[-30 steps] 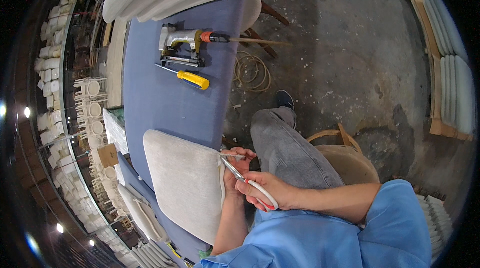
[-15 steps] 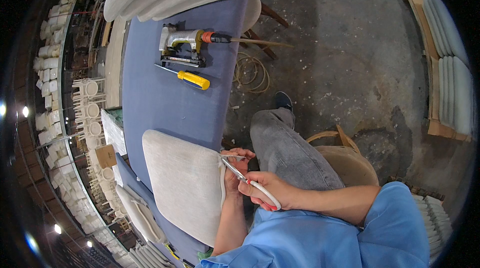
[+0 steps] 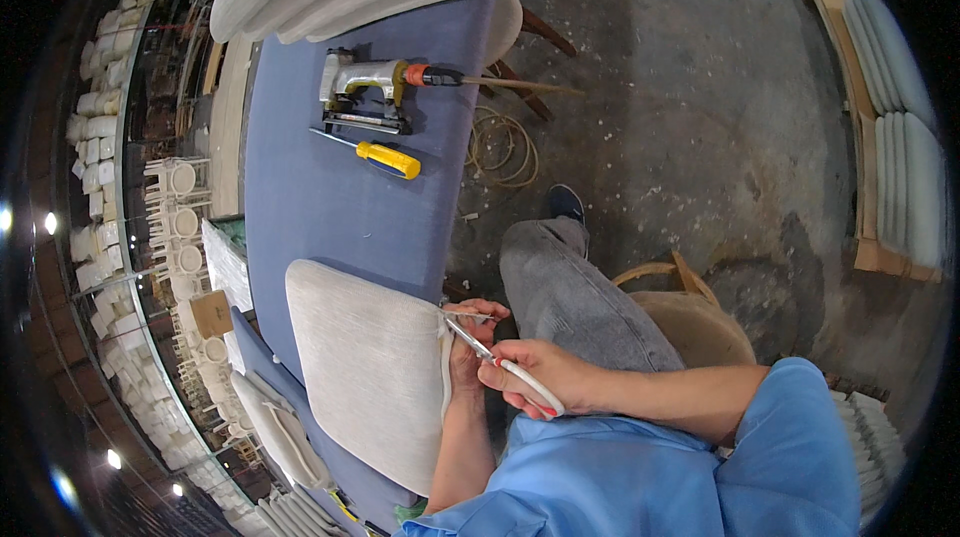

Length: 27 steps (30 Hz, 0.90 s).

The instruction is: The person trims excess fabric from a cushion cover using scissors. They carefully cut along the edges and corners, then use a screwdriver to pull out loose threads. Another person in a green shirt briefly assists by handing over a cushion.

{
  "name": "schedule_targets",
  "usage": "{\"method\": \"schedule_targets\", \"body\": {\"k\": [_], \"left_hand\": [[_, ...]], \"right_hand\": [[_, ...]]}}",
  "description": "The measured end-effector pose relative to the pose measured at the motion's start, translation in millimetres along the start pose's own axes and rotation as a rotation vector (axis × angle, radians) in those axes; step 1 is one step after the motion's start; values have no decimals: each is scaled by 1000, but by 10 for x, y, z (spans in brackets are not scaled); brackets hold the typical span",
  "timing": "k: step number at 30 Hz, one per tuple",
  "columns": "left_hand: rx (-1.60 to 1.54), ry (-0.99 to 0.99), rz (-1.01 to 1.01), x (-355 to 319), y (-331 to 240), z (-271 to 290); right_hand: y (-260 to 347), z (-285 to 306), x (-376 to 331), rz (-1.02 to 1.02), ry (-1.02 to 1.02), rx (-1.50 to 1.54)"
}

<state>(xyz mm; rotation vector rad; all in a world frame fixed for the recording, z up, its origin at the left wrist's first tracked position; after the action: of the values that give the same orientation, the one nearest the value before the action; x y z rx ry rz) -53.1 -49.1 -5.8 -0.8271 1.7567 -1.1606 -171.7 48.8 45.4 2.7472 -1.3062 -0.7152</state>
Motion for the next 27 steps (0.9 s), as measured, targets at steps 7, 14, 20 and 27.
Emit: {"method": "schedule_targets", "body": {"k": [7,14,20,27], "left_hand": [[13,5,-8,0,13,12],[130,-28,-42,-13,-216,62],[288,-126,38,109,-404,186],[-274,-160,355,-347,546,86]], "right_hand": [[32,31,-37,-89,31,-32],[265,133,-157,70,-71,-43],[971,94,54,585,-196,-650],[1152,-40,474,679,-264,-940]]}}
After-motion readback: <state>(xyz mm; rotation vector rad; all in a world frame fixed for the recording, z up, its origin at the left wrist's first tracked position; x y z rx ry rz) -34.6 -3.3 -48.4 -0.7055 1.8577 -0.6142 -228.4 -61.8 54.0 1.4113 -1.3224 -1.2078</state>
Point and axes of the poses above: each hand's wrist, its own x-axis towards the middle knuckle, its own z-axis out of the back of the hand, y = z × x, the point moved 7 cm from there along x, towards the middle knuckle, and after that the axes turned 11 degrees about x, right-handed, at the moved point
